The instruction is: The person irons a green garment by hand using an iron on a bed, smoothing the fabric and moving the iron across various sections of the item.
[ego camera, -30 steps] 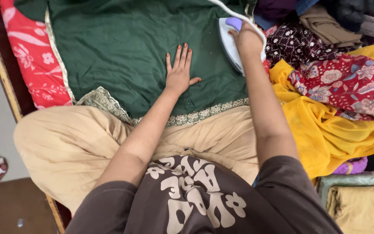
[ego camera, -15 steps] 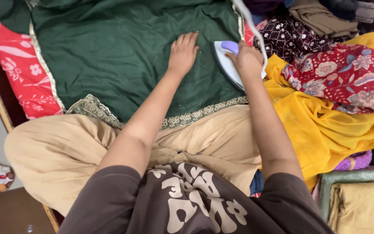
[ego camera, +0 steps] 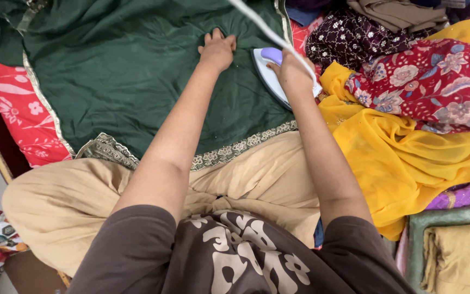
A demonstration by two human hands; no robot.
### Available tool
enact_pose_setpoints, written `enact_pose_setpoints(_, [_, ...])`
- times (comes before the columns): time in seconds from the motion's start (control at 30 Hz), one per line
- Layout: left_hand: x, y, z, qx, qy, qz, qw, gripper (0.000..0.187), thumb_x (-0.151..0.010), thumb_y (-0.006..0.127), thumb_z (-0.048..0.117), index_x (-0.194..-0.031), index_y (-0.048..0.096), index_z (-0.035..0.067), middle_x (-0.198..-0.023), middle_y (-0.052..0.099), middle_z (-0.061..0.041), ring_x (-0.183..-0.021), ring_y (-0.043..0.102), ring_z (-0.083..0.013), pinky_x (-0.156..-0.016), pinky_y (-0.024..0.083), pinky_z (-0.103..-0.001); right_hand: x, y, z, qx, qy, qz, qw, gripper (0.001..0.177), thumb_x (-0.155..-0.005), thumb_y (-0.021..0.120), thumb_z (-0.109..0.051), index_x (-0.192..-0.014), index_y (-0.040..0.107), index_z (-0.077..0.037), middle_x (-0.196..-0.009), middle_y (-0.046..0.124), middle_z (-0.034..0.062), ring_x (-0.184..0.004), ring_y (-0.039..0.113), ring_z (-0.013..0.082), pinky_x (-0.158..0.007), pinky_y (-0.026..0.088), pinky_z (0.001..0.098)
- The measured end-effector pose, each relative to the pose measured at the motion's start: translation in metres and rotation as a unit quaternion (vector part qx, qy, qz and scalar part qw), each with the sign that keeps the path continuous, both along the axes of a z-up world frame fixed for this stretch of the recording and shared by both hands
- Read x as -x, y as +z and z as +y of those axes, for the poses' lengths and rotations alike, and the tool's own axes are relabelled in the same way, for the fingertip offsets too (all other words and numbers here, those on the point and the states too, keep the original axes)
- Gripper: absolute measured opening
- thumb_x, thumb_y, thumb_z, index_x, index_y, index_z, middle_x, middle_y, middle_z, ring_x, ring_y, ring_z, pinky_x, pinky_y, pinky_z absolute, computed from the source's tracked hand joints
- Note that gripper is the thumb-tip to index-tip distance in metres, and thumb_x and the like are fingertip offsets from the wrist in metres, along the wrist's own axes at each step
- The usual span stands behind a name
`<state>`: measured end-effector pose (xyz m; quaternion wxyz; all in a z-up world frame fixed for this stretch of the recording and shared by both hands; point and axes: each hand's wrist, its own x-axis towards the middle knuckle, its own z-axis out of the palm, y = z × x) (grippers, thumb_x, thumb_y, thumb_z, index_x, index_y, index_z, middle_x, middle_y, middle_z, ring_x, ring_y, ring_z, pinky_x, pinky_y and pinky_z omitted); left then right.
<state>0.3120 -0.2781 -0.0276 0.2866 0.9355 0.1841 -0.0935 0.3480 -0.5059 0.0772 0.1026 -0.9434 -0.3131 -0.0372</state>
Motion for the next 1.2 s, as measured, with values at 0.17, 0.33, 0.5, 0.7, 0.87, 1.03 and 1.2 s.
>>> enact_pose_setpoints(0.17, [0.0,-0.011,0.008,0.057,0.037,0.036,0.997,0.024,-0.1,0.056,0.023,-0.121,0.065,0.028,-0.14,0.049,-0.005,-0.135,0.042,-0.0319,-0.105,0.039,-0.065,0.001,0.008,0.005,0.055,-0.039,0.052,0.996,0.047,-0.083,0.086,-0.047,-0.094,0.068,-0.005,-0.074,0.071,0.0184,-0.069,0.07,0.0403,-0.062,0.055,0.0489])
enact_pose_setpoints(0.33, [-0.013,-0.036,0.005,-0.044,0.04,-0.055,0.997,0.043,-0.097,0.061,0.027,-0.14,0.054,0.027,-0.151,0.039,-0.004,-0.14,0.035,-0.0287,-0.103,0.03,-0.075,0.002,0.005,0.006,0.028,-0.059,0.033,0.997,0.047,-0.083,0.086,-0.045,-0.099,0.067,-0.005,-0.075,0.072,0.018,-0.07,0.071,0.0393,-0.063,0.055,0.0486])
enact_pose_setpoints(0.5, [0.001,-0.029,0.008,-0.117,0.03,-0.192,0.974,0.054,-0.096,0.069,0.029,-0.145,0.052,0.016,-0.155,0.037,-0.011,-0.141,0.031,-0.0344,-0.102,0.029,-0.074,-0.028,-0.029,0.01,-0.025,-0.051,-0.097,0.994,0.047,-0.08,0.087,-0.041,-0.102,0.068,-0.004,-0.073,0.072,0.017,-0.061,0.07,0.0367,-0.057,0.054,0.0462])
enact_pose_setpoints(0.7, [0.135,0.026,-0.056,-0.028,-0.263,-0.258,0.929,0.055,-0.091,0.074,0.028,-0.14,0.058,0.008,-0.158,0.043,-0.013,-0.151,0.034,-0.0317,-0.114,0.031,-0.062,-0.087,-0.058,0.015,-0.033,-0.005,-0.139,0.99,0.043,-0.09,0.086,-0.041,-0.105,0.068,-0.005,-0.084,0.071,0.017,-0.073,0.069,0.0378,-0.066,0.055,0.0481])
enact_pose_setpoints(0.87, [0.252,0.064,-0.089,0.033,-0.264,-0.156,0.951,0.055,-0.094,0.066,0.032,-0.144,0.054,0.013,-0.162,0.038,-0.008,-0.152,0.03,-0.0287,-0.121,0.024,-0.058,-0.075,-0.027,-0.005,0.064,0.165,0.032,0.984,0.057,-0.087,0.085,-0.052,-0.104,0.067,-0.001,-0.081,0.07,0.0215,-0.075,0.067,0.0421,-0.068,0.054,0.0522])
enact_pose_setpoints(1.03, [0.299,0.091,-0.076,0.037,-0.225,-0.11,0.967,0.053,-0.096,0.064,0.029,-0.146,0.054,0.015,-0.163,0.038,-0.007,-0.151,0.031,-0.029,-0.12,0.023,-0.057,0.007,0.012,-0.024,0.134,0.252,0.105,0.952,0.051,-0.09,0.079,-0.054,-0.102,0.068,-0.006,-0.078,0.071,0.0192,-0.074,0.07,0.0399,-0.072,0.056,0.0503])
enact_pose_setpoints(1.2, [0.321,0.129,-0.022,0.091,-0.131,0.001,0.987,0.057,-0.094,0.065,0.028,-0.148,0.054,0.018,-0.152,0.054,-0.004,-0.139,0.053,-0.0258,-0.117,0.041,-0.045,0.06,0.028,-0.044,0.157,0.369,0.097,0.911,0.043,-0.088,0.077,-0.05,-0.097,0.066,-0.01,-0.078,0.072,0.0152,-0.071,0.071,0.0374,-0.066,0.057,0.0484])
